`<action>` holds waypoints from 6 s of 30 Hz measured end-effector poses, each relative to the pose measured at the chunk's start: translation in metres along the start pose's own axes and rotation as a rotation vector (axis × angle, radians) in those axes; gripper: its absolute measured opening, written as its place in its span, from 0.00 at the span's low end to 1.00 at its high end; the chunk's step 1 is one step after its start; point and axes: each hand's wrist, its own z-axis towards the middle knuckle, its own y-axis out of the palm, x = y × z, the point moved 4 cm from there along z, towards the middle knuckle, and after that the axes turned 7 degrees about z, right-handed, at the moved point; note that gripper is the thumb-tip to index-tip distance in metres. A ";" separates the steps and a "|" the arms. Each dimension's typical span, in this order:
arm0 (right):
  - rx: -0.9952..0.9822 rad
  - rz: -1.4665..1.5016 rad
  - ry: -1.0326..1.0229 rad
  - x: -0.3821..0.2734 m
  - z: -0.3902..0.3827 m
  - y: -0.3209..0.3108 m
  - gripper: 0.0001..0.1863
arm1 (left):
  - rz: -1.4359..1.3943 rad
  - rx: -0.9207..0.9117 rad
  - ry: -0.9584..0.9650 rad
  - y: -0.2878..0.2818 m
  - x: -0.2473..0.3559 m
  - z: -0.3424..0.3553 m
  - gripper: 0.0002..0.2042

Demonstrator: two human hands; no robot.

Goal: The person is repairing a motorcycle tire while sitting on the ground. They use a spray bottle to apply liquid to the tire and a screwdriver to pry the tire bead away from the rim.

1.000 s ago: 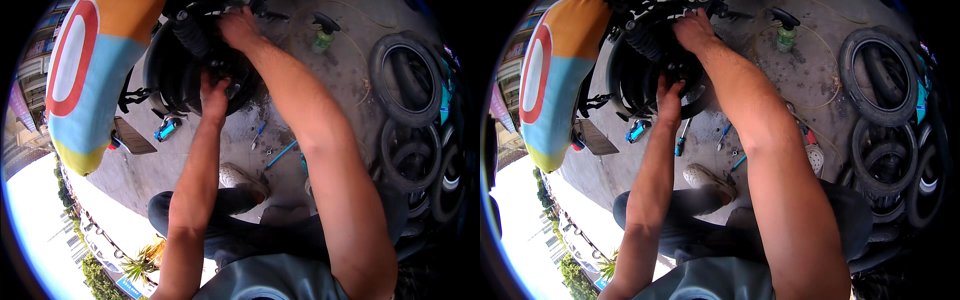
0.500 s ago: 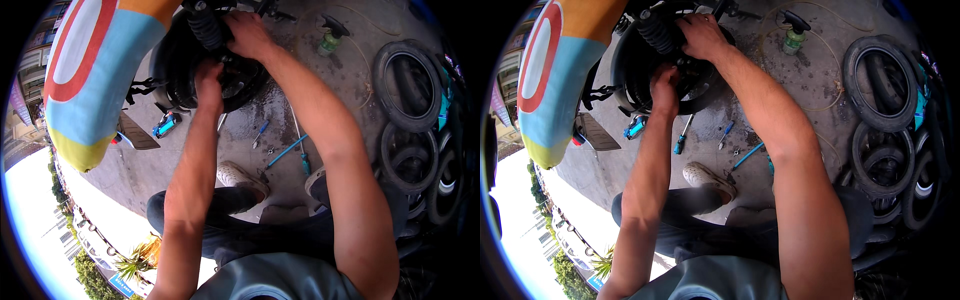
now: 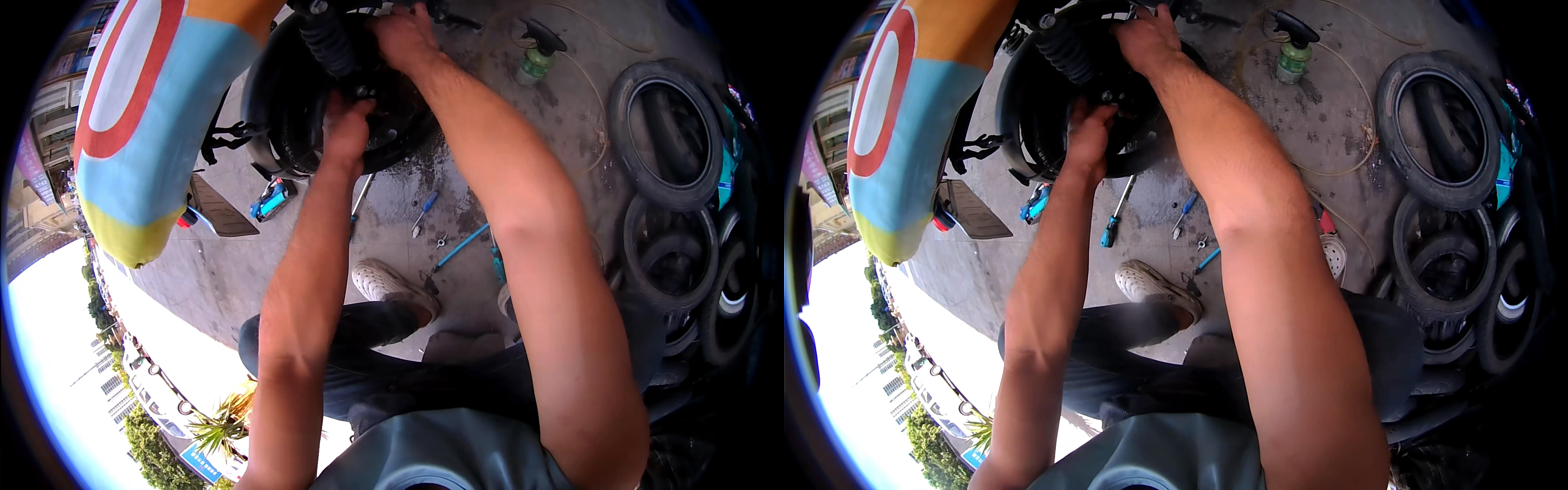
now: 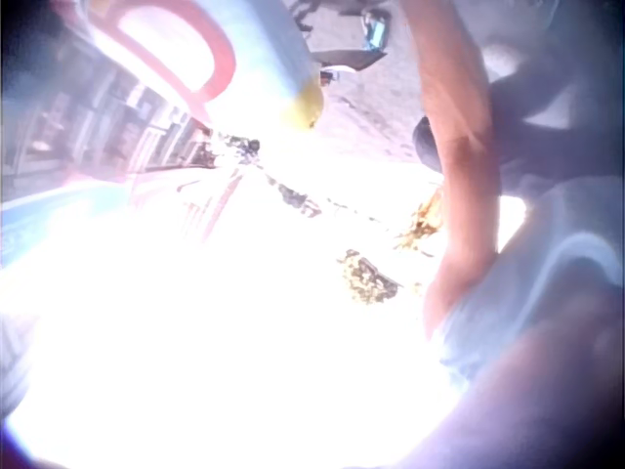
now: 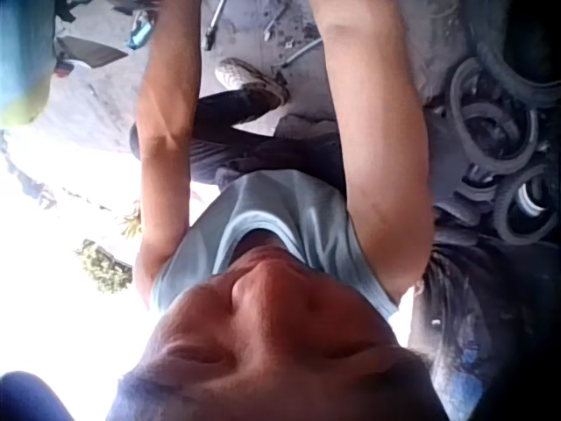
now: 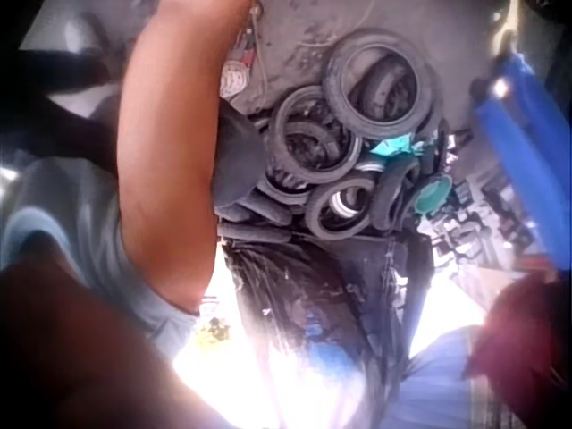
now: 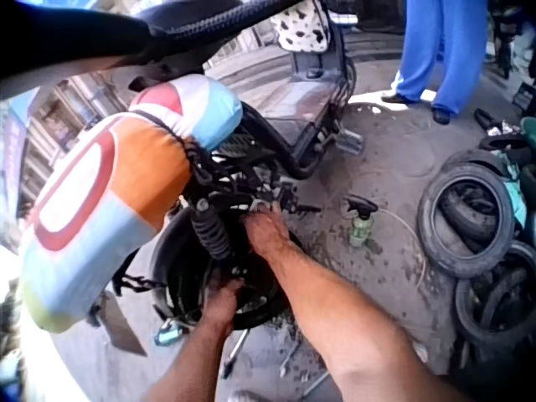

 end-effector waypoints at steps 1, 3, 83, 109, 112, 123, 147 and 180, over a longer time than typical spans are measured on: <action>-0.016 -0.047 0.046 0.001 0.000 0.005 0.17 | 0.005 0.058 0.024 0.001 0.003 -0.015 0.26; -0.026 -0.084 0.118 0.007 0.007 0.011 0.17 | 0.028 0.171 0.088 -0.004 -0.007 -0.041 0.23; -0.528 -0.219 -0.174 -0.037 -0.007 0.013 0.14 | 0.472 0.249 -0.058 -0.111 -0.114 -0.104 0.25; -0.341 -0.055 0.004 -0.035 -0.006 0.028 0.16 | 0.068 0.221 -0.122 -0.114 -0.138 -0.082 0.17; -0.260 -0.082 0.044 -0.027 -0.007 0.029 0.17 | -0.057 0.209 -0.190 -0.127 -0.127 -0.068 0.16; -0.583 -0.022 0.094 -0.049 0.001 0.000 0.20 | 0.069 0.160 -0.147 -0.115 -0.186 -0.107 0.20; 0.054 0.479 0.358 0.034 -0.033 -0.002 0.24 | -0.232 -0.226 -0.515 -0.129 -0.109 -0.135 0.24; -1.575 0.942 0.770 -0.012 -0.247 -0.010 0.24 | -0.428 -0.135 -0.401 -0.114 -0.073 -0.167 0.24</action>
